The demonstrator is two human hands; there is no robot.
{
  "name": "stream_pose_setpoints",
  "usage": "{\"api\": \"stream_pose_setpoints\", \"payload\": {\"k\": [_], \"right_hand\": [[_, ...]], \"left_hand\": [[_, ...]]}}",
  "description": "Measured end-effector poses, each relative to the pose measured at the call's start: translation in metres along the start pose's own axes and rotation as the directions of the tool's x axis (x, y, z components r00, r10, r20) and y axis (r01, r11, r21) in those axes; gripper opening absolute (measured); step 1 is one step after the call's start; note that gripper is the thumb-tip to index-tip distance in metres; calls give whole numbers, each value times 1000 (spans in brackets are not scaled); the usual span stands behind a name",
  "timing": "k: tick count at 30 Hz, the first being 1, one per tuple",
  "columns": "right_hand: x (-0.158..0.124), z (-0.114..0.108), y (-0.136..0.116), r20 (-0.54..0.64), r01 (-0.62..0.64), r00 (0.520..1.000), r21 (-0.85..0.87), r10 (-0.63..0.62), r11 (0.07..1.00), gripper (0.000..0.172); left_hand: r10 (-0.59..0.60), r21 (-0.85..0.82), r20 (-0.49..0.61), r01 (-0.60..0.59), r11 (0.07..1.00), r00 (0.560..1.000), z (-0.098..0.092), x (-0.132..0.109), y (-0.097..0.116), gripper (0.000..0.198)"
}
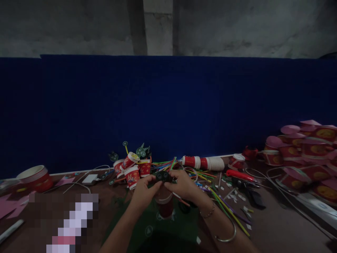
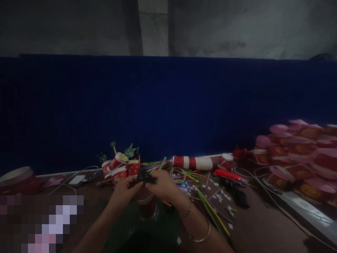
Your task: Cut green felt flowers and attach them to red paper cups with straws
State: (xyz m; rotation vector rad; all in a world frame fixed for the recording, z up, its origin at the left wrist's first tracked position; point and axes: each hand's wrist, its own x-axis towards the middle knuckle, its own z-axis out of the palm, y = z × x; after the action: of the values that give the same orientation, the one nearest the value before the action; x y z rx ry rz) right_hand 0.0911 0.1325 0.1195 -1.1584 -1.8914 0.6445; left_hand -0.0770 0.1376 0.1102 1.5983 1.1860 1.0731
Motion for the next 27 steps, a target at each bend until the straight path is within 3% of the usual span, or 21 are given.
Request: {"api": "stream_pose_setpoints", "payload": {"k": [6, 12, 17, 21, 24, 27], "right_hand": [[2, 1, 2, 47, -24, 999, 155, 17, 988, 16], [2, 4, 5, 13, -1, 1000, 106, 0, 994, 10], [2, 4, 4, 54, -44, 998, 144, 36, 989, 15], [6, -2, 9, 10, -48, 999, 202, 47, 978, 22], [7, -9, 16, -15, -61, 998, 91, 63, 994, 23], [6, -15, 24, 67, -41, 997, -118, 49, 992, 23]], "left_hand": [[-54, 3, -20, 54, 999, 998, -2, -1, 4, 29], [-48, -86, 29, 50, 995, 998, -1, -1, 1, 26], [32, -52, -42, -34, 998, 999, -3, 1, -3, 23], [28, -82, -113, -37, 996, 993, -11, 4, 0, 23], [-45, -102, -220, 23, 995, 974, -20, 7, 2, 25], [-108, -131, -299, 72, 989, 948, -27, 10, -1, 29]]}}
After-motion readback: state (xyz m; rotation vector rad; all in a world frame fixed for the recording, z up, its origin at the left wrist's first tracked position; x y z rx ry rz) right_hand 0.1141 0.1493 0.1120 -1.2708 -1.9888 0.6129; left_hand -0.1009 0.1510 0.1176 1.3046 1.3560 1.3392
